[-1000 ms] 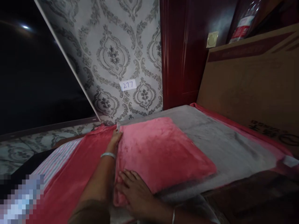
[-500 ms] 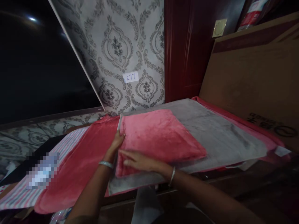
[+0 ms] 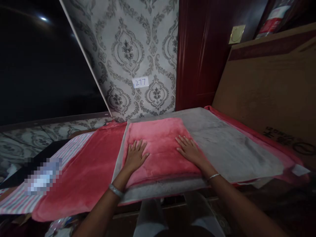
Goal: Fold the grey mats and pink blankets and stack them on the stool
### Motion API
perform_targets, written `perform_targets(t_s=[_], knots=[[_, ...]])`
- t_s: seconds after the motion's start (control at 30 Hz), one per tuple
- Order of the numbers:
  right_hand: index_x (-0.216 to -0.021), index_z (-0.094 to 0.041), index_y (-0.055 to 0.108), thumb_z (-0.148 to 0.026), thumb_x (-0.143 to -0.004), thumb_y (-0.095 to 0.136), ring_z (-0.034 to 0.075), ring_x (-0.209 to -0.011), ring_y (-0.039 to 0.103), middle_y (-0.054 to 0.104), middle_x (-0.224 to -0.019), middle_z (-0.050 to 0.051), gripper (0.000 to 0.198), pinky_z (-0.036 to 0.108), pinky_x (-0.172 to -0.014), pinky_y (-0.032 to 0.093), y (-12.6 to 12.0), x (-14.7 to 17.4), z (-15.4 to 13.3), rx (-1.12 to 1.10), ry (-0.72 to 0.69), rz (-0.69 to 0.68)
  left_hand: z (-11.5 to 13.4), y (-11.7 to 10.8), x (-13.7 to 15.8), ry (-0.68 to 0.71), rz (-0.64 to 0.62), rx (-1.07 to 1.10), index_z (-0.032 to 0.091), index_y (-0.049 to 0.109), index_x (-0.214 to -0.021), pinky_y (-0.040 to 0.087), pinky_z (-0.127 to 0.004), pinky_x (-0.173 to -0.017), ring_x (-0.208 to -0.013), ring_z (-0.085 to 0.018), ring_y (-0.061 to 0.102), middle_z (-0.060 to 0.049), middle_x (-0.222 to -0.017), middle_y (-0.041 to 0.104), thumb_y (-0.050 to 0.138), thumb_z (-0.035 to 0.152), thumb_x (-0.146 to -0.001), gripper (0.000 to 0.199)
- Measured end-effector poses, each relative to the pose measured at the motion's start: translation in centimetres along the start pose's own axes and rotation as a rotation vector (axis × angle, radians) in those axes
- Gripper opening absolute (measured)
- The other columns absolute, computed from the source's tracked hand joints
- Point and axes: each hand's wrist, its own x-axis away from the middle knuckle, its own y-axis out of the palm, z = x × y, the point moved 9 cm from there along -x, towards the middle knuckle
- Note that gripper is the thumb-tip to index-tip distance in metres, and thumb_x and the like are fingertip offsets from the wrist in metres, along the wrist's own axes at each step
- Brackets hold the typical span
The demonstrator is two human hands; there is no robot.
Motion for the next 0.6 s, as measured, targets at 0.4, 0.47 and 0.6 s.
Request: perform_targets(t_s=[0.4,0.47,0.6], knots=[[-0.156,-0.017,0.038,-0.041,-0.102,0.035,0.03,-0.15,0.027,0.033,-0.16,0.013,0.059,0.052,-0.119,0.028,-1.1,1.1,0.8,-0.112,0.095,-0.086,-0.5,-1.9,1.4,-0.044,-0.144,0.002,0.012,0.041,-0.152,0.019,-0.054,-0.123,-0.149,-0.034,0.03,-0.02,-0.16,0.035,0.046,0.042,-0.099,0.061],[-0.157,-0.018,0.037,-0.044,-0.102,0.036,0.033,-0.151,0.022,0.031,-0.162,0.013,0.06,0.056,-0.119,0.025,-3.0,2.0,-1.2,-0.108,0.066,0.003,0.5,-2.8,2.5,-0.061,-0.117,0.018,0.013,0.043,-0.151,0.021,-0.056,-0.122,-0.148,-0.034,0.033,-0.02,-0.158,0.039,0.044,0.042,-0.1,0.059],[-0.157,-0.027,0.036,-0.05,-0.1,0.044,0.034,-0.152,0.016,0.022,-0.165,0.006,0.062,0.059,-0.119,0.021,-3.4,4.4,-8.3,-0.09,-0.138,0.049,4.0,-2.6,4.7,0.033,-0.045,0.051,0.027,0.039,-0.154,0.02,-0.062,-0.121,-0.152,-0.033,0.023,-0.009,-0.163,0.032,0.044,0.046,-0.1,0.058]])
